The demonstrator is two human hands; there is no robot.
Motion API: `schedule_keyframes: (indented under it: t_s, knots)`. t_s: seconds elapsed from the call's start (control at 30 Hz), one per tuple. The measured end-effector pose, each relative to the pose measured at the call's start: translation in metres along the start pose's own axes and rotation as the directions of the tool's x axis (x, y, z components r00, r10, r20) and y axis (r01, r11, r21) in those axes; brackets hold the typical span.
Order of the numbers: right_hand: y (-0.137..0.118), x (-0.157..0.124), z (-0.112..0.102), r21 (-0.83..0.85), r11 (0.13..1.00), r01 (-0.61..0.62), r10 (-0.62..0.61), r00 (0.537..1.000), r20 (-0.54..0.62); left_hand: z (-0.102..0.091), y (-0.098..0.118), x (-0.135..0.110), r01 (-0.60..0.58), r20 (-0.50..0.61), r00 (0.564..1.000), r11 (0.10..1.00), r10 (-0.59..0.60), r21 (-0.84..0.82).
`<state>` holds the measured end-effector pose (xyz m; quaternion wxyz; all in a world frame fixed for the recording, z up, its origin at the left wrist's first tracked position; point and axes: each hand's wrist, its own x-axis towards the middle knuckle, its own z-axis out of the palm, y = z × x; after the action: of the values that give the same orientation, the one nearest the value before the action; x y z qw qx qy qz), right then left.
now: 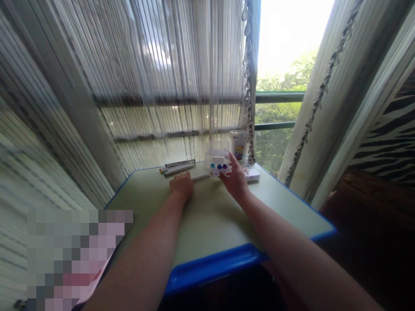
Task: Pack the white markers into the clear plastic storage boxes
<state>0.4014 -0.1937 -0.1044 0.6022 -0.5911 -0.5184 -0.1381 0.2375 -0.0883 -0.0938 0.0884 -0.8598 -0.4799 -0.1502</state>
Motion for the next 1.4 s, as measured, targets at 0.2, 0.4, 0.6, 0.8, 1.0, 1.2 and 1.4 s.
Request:
schedule_keyframes:
  t_s: [0.2, 0.4, 0.6, 0.8, 1.0, 1.2, 1.4]
  knots:
    - [-0.001, 0.000, -0.001, 0.018, 1.000, -0.026, 0.026, 1.000, -0.015, -0.020, 0.002, -0.003, -0.091, -0.391, 0.920, 0.964, -0.016, -0.252]
    - [0.002, 0.000, 0.003, 0.001, 1.000, -0.018, 0.018, 1.000, 0.001, -0.064, 0.014, -0.010, -0.408, -0.803, 0.526, 0.746, -0.280, -0.527]
    - [0.003, -0.001, 0.005, -0.015, 1.000, 0.001, -0.001, 1.000, -0.005, -0.096, 0.037, -0.033, -0.596, -0.783, 0.520, 0.512, -0.341, -0.618]
    - [0.005, -0.002, 0.006, -0.011, 1.000, 0.012, -0.012, 1.000, -0.001, -0.097, 0.039, -0.045, -0.621, -0.762, 0.571, 0.445, -0.305, -0.645]
    - [0.004, -0.003, 0.005, 0.015, 1.000, -0.002, 0.002, 1.000, 0.015, -0.086, 0.030, -0.048, -0.565, -0.747, 0.620, 0.525, -0.240, -0.637]
    - [-0.001, -0.003, 0.004, 0.028, 0.999, -0.017, 0.016, 0.999, 0.029, -0.089, 0.024, -0.055, -0.567, -0.791, 0.577, 0.597, -0.204, -0.567]
    - [-0.003, -0.004, 0.003, 0.032, 0.999, 0.008, -0.009, 1.000, 0.023, -0.087, 0.021, -0.054, -0.540, -0.761, 0.631, 0.617, -0.153, -0.572]
